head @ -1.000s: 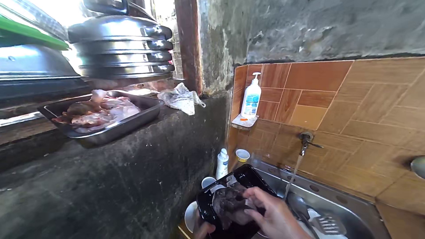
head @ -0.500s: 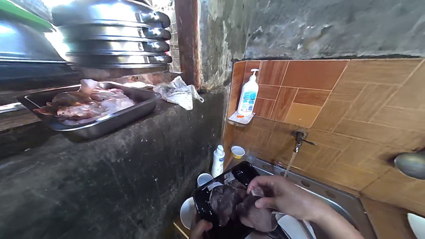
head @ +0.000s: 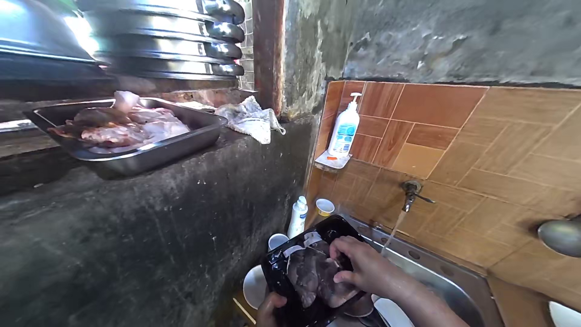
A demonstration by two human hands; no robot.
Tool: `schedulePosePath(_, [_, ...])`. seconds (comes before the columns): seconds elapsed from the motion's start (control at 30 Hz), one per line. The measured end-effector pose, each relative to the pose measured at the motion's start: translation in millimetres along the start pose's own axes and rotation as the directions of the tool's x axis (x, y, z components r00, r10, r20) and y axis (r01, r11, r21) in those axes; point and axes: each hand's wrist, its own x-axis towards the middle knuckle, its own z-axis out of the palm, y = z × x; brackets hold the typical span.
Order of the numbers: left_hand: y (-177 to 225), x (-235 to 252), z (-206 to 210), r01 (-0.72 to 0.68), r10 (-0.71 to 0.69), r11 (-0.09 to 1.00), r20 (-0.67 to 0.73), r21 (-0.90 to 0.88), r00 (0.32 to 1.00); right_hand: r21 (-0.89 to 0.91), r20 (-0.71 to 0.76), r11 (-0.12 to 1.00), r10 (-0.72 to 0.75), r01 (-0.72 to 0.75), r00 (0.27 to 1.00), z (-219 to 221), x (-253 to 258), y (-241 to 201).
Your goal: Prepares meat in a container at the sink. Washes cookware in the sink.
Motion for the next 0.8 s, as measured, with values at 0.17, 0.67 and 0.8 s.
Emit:
schedulePosePath(0.17, [-3, 5, 0, -0.014, 0.015, 0.994, -0.01, 0.104, 1.0, -0.036, 0.1, 0.998, -0.047, 0.051, 0.994, -2, -5, 3])
schedulePosePath(0.67, [-14, 7, 14, 0.032, -0.027, 0.996, -0.065, 0.079, 0.998, 0.008, 0.109, 0.987, 0.16, -0.162, 0.981, -18, 6, -17])
schedulePosePath(0.8, [-14, 6, 15, 0.019, -0.002, 0.991, -0.124, 0.135, 0.992, -0.007, 0.0, 0.996, 0.087, -0.087, 0.996, 12, 1, -12])
